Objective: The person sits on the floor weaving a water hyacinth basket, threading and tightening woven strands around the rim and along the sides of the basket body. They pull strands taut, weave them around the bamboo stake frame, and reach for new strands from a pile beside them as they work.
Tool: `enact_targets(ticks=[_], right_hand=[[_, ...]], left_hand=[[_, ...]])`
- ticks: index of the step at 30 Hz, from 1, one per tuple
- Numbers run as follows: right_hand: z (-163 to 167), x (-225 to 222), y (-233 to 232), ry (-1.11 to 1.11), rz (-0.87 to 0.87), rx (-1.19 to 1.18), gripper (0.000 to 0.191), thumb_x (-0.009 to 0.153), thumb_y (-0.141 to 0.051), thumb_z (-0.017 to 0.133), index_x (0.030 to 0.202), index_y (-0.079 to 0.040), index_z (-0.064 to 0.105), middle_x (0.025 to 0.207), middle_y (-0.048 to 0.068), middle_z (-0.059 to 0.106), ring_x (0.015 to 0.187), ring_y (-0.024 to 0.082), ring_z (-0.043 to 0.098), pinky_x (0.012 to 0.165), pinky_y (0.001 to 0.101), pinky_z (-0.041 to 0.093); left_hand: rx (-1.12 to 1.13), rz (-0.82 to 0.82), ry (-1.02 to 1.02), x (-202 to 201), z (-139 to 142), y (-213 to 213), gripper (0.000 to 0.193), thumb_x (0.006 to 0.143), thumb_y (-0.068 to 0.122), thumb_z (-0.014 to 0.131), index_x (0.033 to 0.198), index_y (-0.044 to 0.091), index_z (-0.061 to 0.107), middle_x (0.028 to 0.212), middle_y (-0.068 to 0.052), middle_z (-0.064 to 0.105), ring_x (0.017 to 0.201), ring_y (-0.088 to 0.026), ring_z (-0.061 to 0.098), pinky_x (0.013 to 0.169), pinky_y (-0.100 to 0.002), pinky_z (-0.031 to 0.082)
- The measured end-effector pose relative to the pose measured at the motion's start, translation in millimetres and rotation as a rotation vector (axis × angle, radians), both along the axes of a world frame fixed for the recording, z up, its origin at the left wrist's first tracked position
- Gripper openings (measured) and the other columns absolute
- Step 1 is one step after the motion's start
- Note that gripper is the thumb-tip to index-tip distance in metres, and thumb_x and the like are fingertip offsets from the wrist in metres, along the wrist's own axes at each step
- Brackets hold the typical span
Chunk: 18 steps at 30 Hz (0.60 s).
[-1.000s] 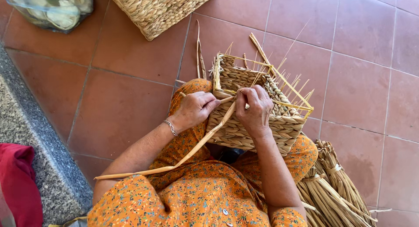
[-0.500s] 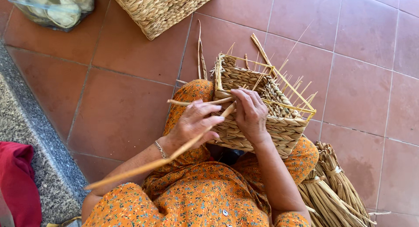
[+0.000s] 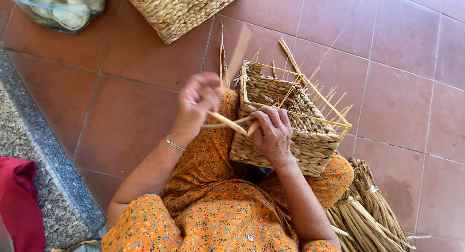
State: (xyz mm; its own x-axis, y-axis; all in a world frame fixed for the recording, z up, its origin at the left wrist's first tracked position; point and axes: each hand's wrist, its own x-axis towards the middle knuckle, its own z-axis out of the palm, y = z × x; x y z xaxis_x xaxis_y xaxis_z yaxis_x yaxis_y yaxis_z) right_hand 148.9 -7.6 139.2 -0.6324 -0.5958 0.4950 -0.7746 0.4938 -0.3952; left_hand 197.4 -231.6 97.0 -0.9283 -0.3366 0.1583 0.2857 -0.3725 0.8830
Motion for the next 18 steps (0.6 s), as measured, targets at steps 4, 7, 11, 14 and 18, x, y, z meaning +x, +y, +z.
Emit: enact_targets(ticks=[4, 7, 11, 14, 18], right_hand=[[0, 2, 9, -0.008, 0.018, -0.004, 0.051, 0.071, 0.001, 0.074, 0.12, -0.007, 0.064, 0.122, 0.01, 0.067, 0.109, 0.032, 0.063, 0.095, 0.0416, 0.052], [-2, 3, 11, 0.017, 0.013, -0.003, 0.053, 0.083, 0.001, 0.077, 0.134, -0.002, 0.061, 0.127, 0.012, 0.063, 0.11, 0.033, 0.06, 0.096, 0.0429, 0.05], [-8, 7, 9, 0.04, -0.035, 0.062, 0.056, 0.083, 0.002, 0.076, 0.136, -0.002, 0.061, 0.133, 0.012, 0.058, 0.113, 0.034, 0.057, 0.098, 0.0438, 0.049], [-12, 12, 11, 0.036, -0.035, 0.084, 0.06, 0.079, 0.005, 0.073, 0.138, 0.0, 0.06, 0.139, 0.013, 0.055, 0.117, 0.034, 0.055, 0.101, 0.0444, 0.047], [-16, 12, 10, 0.077, -0.023, 0.08, 0.063, 0.076, 0.003, 0.073, 0.139, 0.0, 0.061, 0.142, 0.011, 0.055, 0.117, 0.032, 0.055, 0.103, 0.0431, 0.045]], left_hand=[[-0.492, -0.127, -0.16, 6, -11, 29, 0.035, 0.1, 0.007, 0.069, 0.134, 0.004, 0.062, 0.083, -0.004, 0.071, 0.067, -0.011, 0.062, 0.059, -0.028, 0.052], [-0.875, 0.053, 0.028, 4, -14, 47, 0.043, 0.1, 0.009, 0.068, 0.142, 0.006, 0.057, 0.092, -0.011, 0.072, 0.078, -0.021, 0.069, 0.069, -0.033, 0.056], [-1.311, 0.115, 0.125, 8, -13, 59, 0.051, 0.093, 0.005, 0.066, 0.142, -0.004, 0.056, 0.081, -0.009, 0.065, 0.072, -0.026, 0.065, 0.073, -0.041, 0.054], [-1.419, 0.127, 0.114, 11, -12, 65, 0.053, 0.088, 0.009, 0.067, 0.138, -0.006, 0.057, 0.079, -0.009, 0.065, 0.071, -0.025, 0.065, 0.068, -0.04, 0.051], [-1.363, 0.054, 0.036, 9, -11, 63, 0.046, 0.089, 0.012, 0.066, 0.132, -0.003, 0.06, 0.083, -0.011, 0.068, 0.075, -0.026, 0.067, 0.069, -0.041, 0.052]])
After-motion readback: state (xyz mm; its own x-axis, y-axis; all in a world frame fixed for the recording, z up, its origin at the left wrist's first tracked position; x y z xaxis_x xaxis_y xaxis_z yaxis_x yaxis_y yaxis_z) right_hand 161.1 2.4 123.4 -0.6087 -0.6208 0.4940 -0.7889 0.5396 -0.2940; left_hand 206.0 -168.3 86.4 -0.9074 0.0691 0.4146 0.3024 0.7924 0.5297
